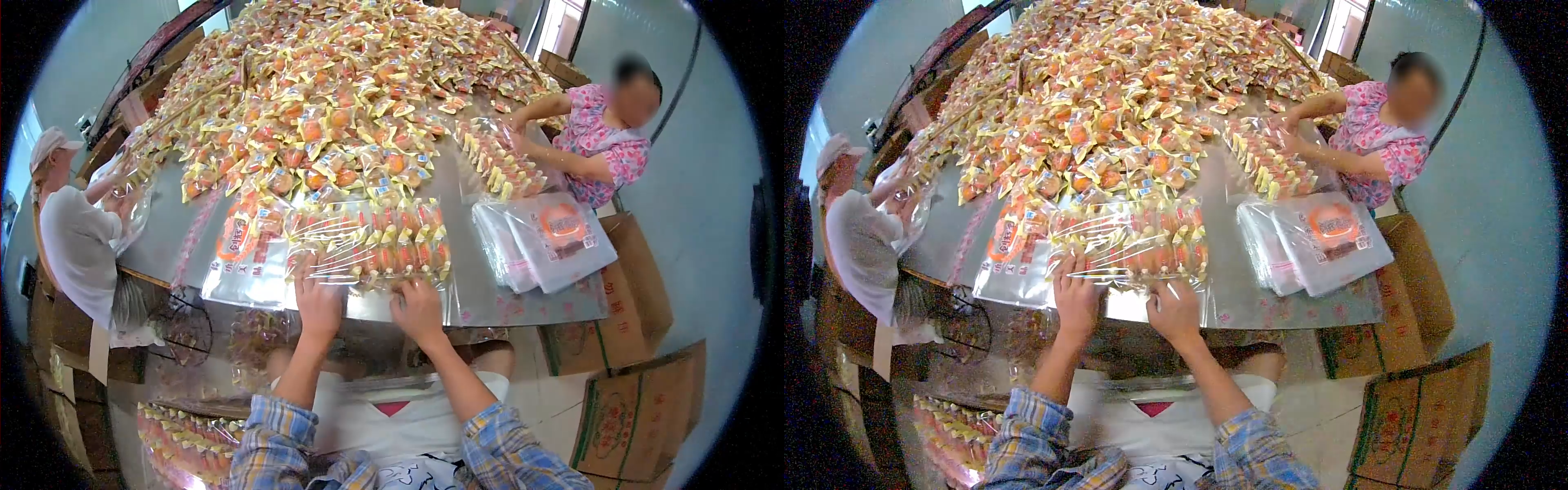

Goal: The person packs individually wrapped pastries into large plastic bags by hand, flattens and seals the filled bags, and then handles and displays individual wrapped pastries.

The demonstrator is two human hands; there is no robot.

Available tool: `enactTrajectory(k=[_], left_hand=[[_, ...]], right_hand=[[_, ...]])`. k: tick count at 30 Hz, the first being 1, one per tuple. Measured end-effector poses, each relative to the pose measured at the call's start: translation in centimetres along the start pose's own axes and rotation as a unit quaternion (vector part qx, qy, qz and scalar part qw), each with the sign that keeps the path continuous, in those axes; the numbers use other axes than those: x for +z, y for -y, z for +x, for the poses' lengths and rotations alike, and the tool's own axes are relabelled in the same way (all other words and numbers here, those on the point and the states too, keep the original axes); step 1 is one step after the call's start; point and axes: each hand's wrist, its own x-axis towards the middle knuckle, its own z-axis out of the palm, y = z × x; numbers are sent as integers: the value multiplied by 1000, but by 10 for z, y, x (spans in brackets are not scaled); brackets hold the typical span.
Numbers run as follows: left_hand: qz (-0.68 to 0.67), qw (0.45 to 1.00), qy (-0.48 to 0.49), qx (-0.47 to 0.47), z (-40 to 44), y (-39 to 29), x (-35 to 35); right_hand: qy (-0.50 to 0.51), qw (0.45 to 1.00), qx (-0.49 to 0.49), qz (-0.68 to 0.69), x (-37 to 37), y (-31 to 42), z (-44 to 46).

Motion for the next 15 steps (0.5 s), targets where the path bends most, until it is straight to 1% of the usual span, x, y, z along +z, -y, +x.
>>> enactTrajectory(k=[2, 3, 5, 6, 7, 8, 10, 11, 12, 13, 14, 15], left_hand=[[-40, 998, -36, -13, 6, -12, -3], [-31, 999, -26, -30, 6, -14, -2], [-53, 998, -37, -27, 3, -5, 12], [-63, 997, -40, -27, 0, 0, 17], [-123, 991, -26, -47, 1, 1, 11], [-104, 994, -4, -45, -4, 6, 16], [-64, 996, 41, -40, -16, 19, 30], [-43, 999, 2, -30, -5, 9, 16], [-67, 998, -8, -18, -22, 23, 39], [-141, 987, -15, -74, -26, 22, 42], [-216, 968, -23, -128, -25, 16, 45], [-249, 955, 46, -151, -14, 6, 18]], right_hand=[[-20, 999, -28, -1, 11, -1, -3], [6, 1000, -17, 10, 7, 16, -2], [85, 984, -118, 99, 2, 48, -11], [139, 965, -173, 143, -4, 71, -14], [204, 911, -280, 225, -4, 84, -14], [216, 849, -402, 266, -10, 97, -11], [201, 815, -446, 311, -26, 125, -2], [179, 814, -457, 312, -34, 129, 16], [157, 813, -466, 312, -38, 127, 42], [86, 825, -469, 303, -36, 121, 68], [111, 872, -390, 275, -29, 104, 91], [82, 902, -331, 264, -20, 88, 122]])
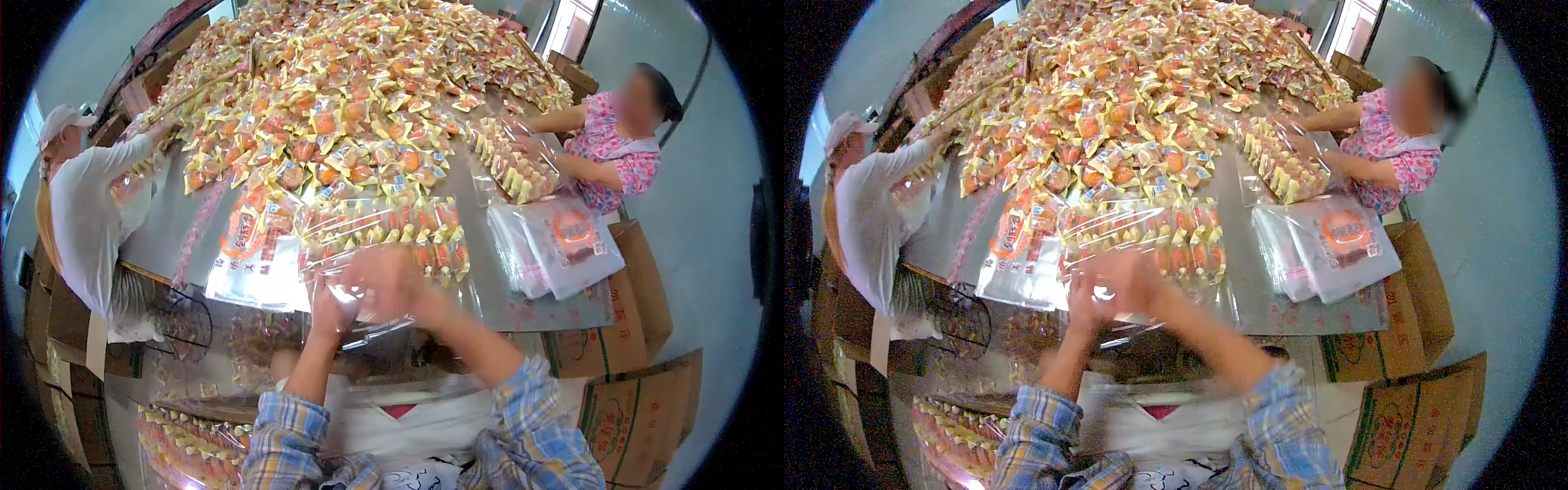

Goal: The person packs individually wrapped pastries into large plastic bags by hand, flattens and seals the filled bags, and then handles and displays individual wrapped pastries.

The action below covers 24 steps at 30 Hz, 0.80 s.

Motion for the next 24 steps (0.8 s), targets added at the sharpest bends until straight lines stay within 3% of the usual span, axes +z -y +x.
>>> enactTrajectory(k=[1, 2, 3, 5, 7, 10, 12, 13, 16, 19, 22, 24], left_hand=[[45, 998, -46, 24, 5, -15, -7], [102, 992, -39, 66, 1, -6, -1], [162, 980, -34, 108, 0, 6, 3], [177, 974, -53, 132, 9, -2, -6], [150, 982, -33, 106, 4, 8, 0], [127, 984, -46, 115, 12, 1, -6], [112, 989, -1, 96, 17, -9, -17], [121, 986, -23, 109, 12, 0, -11], [129, 985, -12, 110, 9, 1, -10], [131, 985, -8, 116, 13, -3, -15], [87, 987, -21, 137, 13, -2, -16], [125, 982, -21, 140, 6, 5, -11]], right_hand=[[-34, 987, 151, -52, -7, -21, 8], [-65, 948, 312, 12, -9, -57, 17], [-77, 931, 348, -77, -16, -89, 20], [-4, 908, 349, -232, -14, -185, -12], [113, 830, 450, -310, -30, -189, 1], [105, 804, 525, -259, -29, -229, -10], [202, 777, 546, -241, -38, -230, 10], [246, 761, 555, -231, -40, -227, 18], [260, 743, 559, -263, -32, -240, 20], [105, 813, 472, -325, -22, -236, 12], [-47, 905, 368, -208, -32, -217, 10], [-92, 920, 343, -164, -43, -165, 15]])
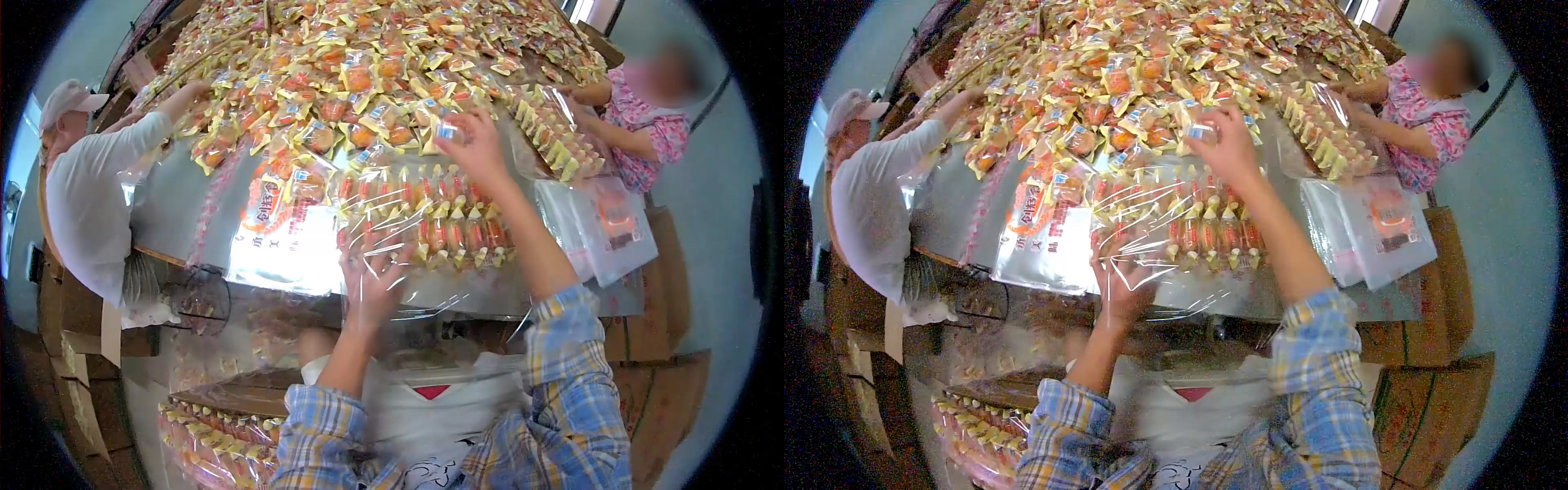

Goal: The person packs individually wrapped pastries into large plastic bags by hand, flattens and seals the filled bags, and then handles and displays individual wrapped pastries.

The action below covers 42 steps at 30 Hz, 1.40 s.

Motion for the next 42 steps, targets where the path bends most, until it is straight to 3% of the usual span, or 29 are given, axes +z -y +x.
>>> enactTrajectory(k=[3, 7, 10, 13, 16, 20, 23, 24, 27, 31, 34, 37, 38, 41, 42], left_hand=[[-4, 1000, -6, -3, -1, 2, 4], [-25, 1000, -16, 3, -3, 3, 7], [-37, 998, -42, 19, -5, 6, 10], [17, 999, -34, 31, 4, -5, 3], [33, 999, -5, 37, 8, -13, -5], [67, 996, 35, 39, 12, -21, -7], [95, 994, 27, 39, 21, -33, -8], [103, 993, 29, 39, 19, -34, -6], [121, 992, 33, 24, 14, -33, 1], [147, 989, -4, 3, 19, -43, 6], [131, 991, -24, -12, 12, -32, 20], [190, 981, -50, 7, 10, -21, 31], [140, 989, -32, -21, 7, -20, 31], [128, 990, -57, -12, 9, -27, 27], [149, 988, -43, 4, 10, -25, 24]], right_hand=[[20, 985, 4, 172, -32, 39, -73], [90, 991, -19, 101, -74, 76, -179], [64, 952, 181, 239, -60, 71, -244], [48, 896, 260, 356, -57, 86, -281], [-32, 861, 255, 438, -37, 83, -315], [17, 909, 290, 300, -29, 61, -340], [-18, 841, 354, 408, -10, 51, -343], [-15, 744, 424, 515, -30, 83, -323], [150, 610, 521, 578, -50, 97, -311], [165, 623, 489, 588, -45, 99, -296], [214, 521, 464, 683, -29, 67, -279], [202, 585, 374, 691, -26, 72, -267], [242, 643, 399, 608, -27, 76, -262], [251, 817, 298, 425, -13, 79, -265], [177, 872, 242, 387, -11, 82, -264]])
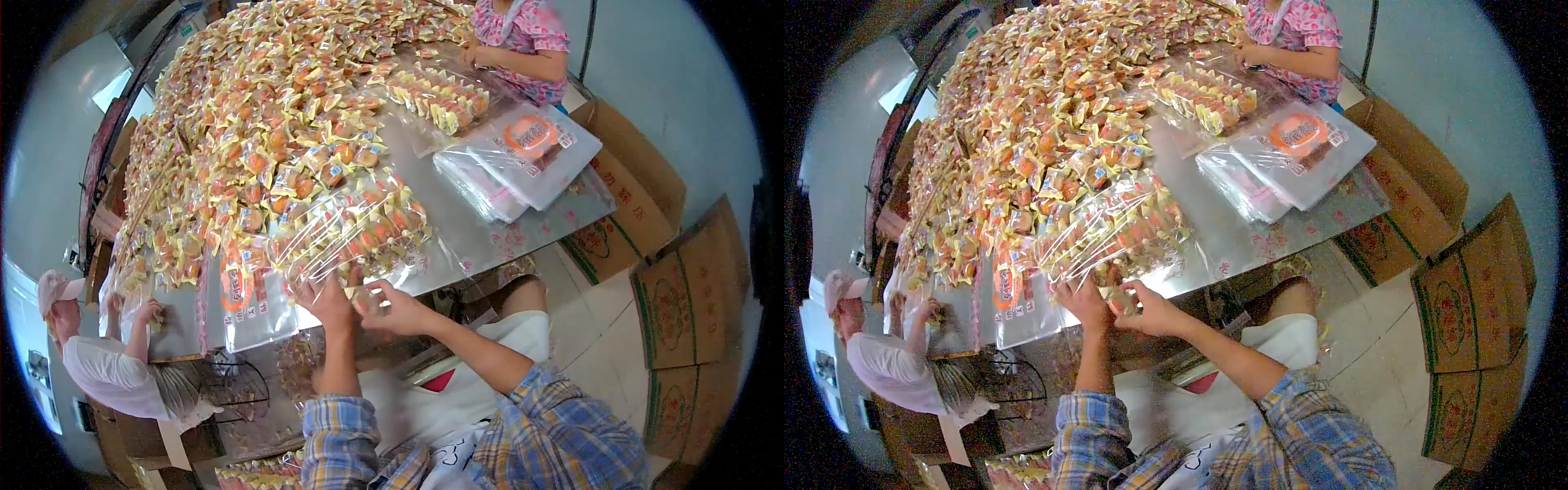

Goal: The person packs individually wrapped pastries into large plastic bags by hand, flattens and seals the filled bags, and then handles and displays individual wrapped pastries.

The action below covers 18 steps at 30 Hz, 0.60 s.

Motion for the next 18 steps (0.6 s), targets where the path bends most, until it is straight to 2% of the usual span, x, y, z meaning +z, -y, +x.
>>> enactTrajectory(k=[3, 4, 7, 8, 11, 13, 15, 17, 18], left_hand=[[-10, 999, 20, -35, -4, -4, -6], [-42, 999, -2, -34, -2, -4, -5], [-34, 998, 18, -50, -5, -5, -4], [-44, 994, 55, -82, -4, -5, -4], [-52, 996, -72, -13, 6, -6, -5], [-53, 996, -57, -31, 3, -6, -3], [-70, 996, -29, -47, -3, -3, -3], [-89, 995, -32, -42, -5, -2, -1], [-101, 993, -41, -38, -6, -2, 0]], right_hand=[[-24, 995, 100, 5, -18, 13, 5], [-74, 994, 72, -24, -17, 9, 6], [-72, 995, 69, 30, -15, 23, 1], [-83, 996, 40, 2, -11, 24, 2], [-76, 996, 36, -30, -15, 7, 12], [-55, 993, 92, -50, -22, 0, 7], [-26, 987, 156, 5, -21, -4, -2], [-1, 964, 233, 132, -19, -5, -16], [-1, 954, 216, 208, -20, -11, -18]])
